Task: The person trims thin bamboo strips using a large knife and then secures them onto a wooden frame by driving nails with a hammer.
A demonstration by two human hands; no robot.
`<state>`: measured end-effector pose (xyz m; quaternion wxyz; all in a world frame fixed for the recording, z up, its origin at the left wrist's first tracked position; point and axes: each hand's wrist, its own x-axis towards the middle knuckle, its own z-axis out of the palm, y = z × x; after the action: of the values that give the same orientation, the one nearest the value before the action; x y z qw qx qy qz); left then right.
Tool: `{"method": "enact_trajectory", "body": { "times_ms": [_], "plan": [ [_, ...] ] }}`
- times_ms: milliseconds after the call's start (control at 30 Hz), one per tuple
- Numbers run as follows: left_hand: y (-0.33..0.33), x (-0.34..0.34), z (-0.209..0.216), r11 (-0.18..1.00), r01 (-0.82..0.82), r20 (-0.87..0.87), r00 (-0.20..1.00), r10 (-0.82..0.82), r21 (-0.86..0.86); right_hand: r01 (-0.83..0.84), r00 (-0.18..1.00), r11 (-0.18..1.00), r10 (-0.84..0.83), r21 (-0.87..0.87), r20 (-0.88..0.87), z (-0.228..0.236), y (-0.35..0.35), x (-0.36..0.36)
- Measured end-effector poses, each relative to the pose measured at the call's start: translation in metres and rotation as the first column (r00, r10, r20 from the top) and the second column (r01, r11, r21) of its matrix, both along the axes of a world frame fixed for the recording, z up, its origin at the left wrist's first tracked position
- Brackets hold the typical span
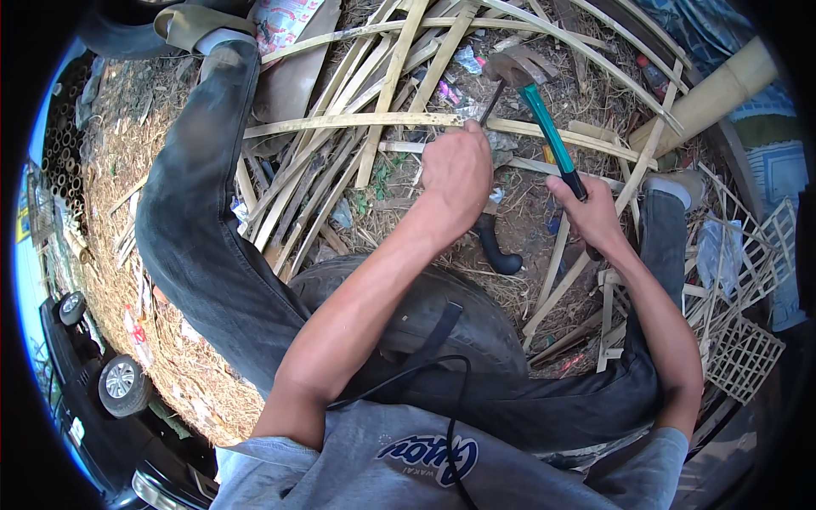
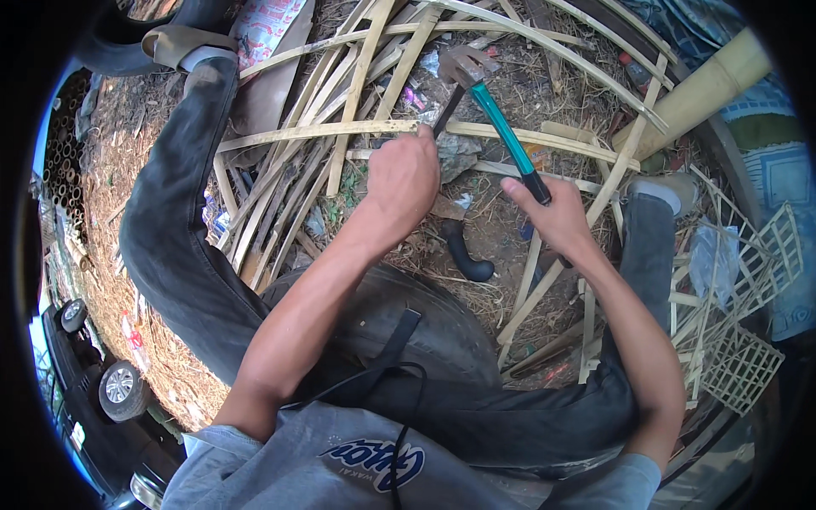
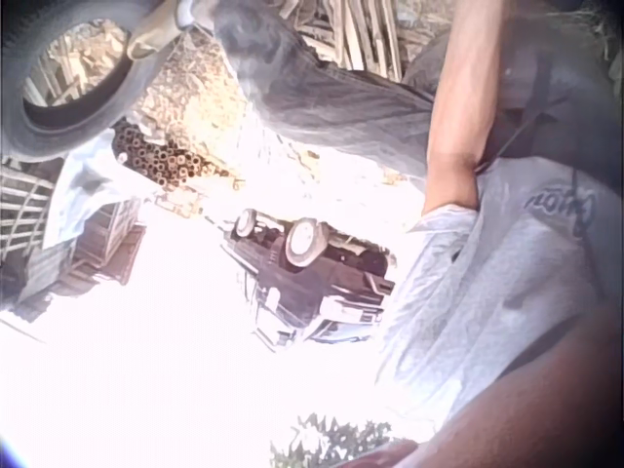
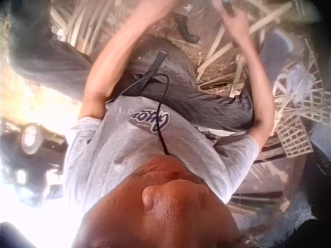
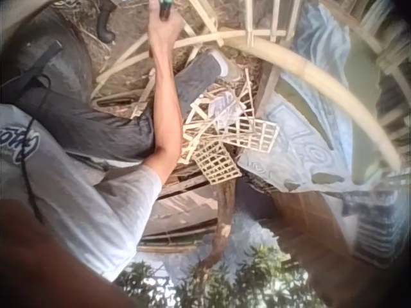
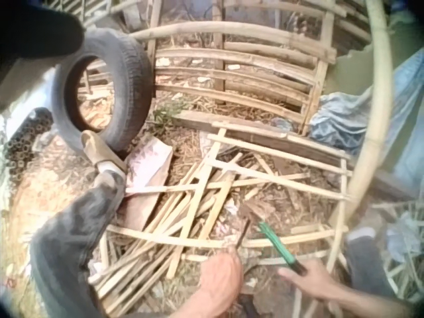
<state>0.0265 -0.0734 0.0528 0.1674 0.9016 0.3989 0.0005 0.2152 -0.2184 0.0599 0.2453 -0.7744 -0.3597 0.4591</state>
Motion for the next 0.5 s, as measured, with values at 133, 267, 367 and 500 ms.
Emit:
{"method": "enact_trajectory", "body": {
  "times_ms": [133, 267, 367, 500],
  "plan": [
    [0.001, -0.007, -0.004, 0.999, -0.027, -0.028, 0.999, 0.027, -0.024, 0.168, 0.925, 0.962, -0.230, 0.216, 0.302, 0.006, 0.025, -0.011],
    [0.002, -0.001, -0.002, 0.984, -0.098, 0.030, 0.994, 0.103, -0.150, -0.269, 0.671, 0.761, -0.292, 0.590, 0.682, -0.036, 0.042, 0.046],
    [0.013, -0.014, -0.003, 0.980, -0.110, 0.035, 0.992, 0.117, -0.166, 0.061, 0.921, 0.990, -0.106, 0.129, 0.375, -0.023, 0.059, 0.032],
    [0.023, -0.020, -0.002, 0.996, 0.033, 0.021, 0.999, -0.032, -0.080, -0.041, 0.930, 0.999, 0.027, 0.029, 0.368, -0.026, 0.051, 0.029]
  ]
}}
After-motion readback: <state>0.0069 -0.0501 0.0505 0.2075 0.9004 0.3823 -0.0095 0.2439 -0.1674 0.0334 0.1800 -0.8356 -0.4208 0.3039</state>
